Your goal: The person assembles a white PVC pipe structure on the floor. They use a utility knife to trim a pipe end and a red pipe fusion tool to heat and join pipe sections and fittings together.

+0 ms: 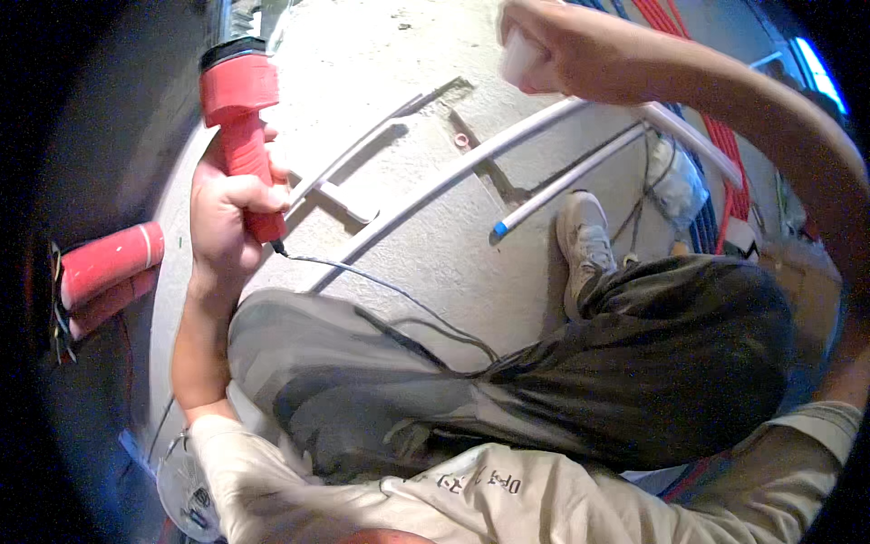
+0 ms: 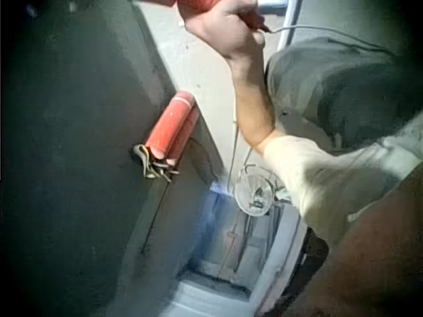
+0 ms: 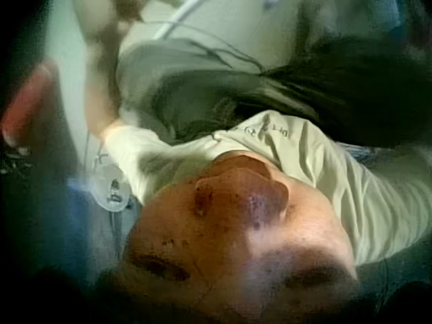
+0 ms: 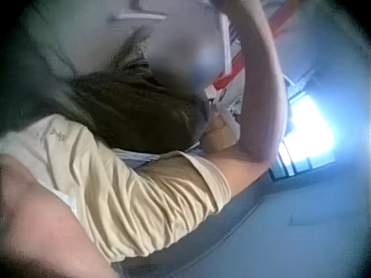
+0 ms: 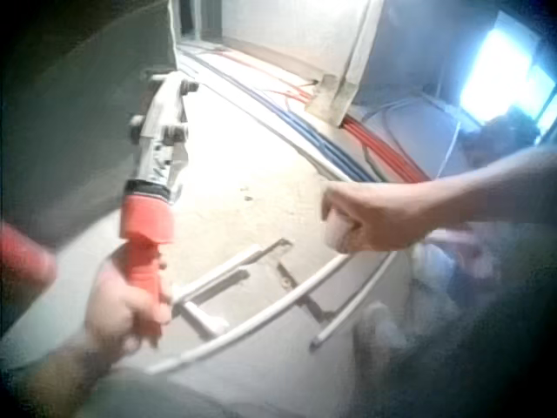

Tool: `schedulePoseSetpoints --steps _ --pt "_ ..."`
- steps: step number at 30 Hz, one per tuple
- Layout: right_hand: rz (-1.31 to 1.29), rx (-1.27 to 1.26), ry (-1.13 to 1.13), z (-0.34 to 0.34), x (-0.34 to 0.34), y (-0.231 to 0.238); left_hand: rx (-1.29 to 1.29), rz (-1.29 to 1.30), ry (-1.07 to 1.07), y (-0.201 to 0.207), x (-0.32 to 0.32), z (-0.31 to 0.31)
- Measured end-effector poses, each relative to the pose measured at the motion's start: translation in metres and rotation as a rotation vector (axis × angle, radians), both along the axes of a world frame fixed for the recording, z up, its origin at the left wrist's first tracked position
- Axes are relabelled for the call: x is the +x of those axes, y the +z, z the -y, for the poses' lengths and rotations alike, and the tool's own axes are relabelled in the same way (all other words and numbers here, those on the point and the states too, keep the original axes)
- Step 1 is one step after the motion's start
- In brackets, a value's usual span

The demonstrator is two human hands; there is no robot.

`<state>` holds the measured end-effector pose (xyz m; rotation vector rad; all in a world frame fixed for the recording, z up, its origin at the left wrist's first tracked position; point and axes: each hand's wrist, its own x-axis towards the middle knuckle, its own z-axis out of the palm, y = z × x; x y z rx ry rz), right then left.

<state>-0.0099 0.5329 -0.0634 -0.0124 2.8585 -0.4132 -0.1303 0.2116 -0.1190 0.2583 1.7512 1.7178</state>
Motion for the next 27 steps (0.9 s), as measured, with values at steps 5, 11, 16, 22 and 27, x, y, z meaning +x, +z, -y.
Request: schedulePoseSetpoints --steps 5,11,16,22,27 --pt "0.287 -0.475 -0.278 -0.066 0.004 -0.066 -0.145 0.167 -0.102 0.02 0.019 -0.038" --pt "0.142 -0.969 -0.379 -0.129 -0.032 -0.179 -0.33 0.494 0.027 -0.011 0.063 -0.103" --pt "0.021 -1.286 -0.411 -0.161 -0.071 -0.26 -0.375 0.53 0.267 -0.044 0.087 -0.141" --pt "0.013 -1.301 -0.427 -0.183 -0.108 -0.254 -0.378 0.381 0.457 -0.108 0.108 -0.177" --pt "0.489 -0.484 0.118 -0.144 -0.053 -0.25 -0.165 0.198 0.695 -0.162 0.137 -0.209"
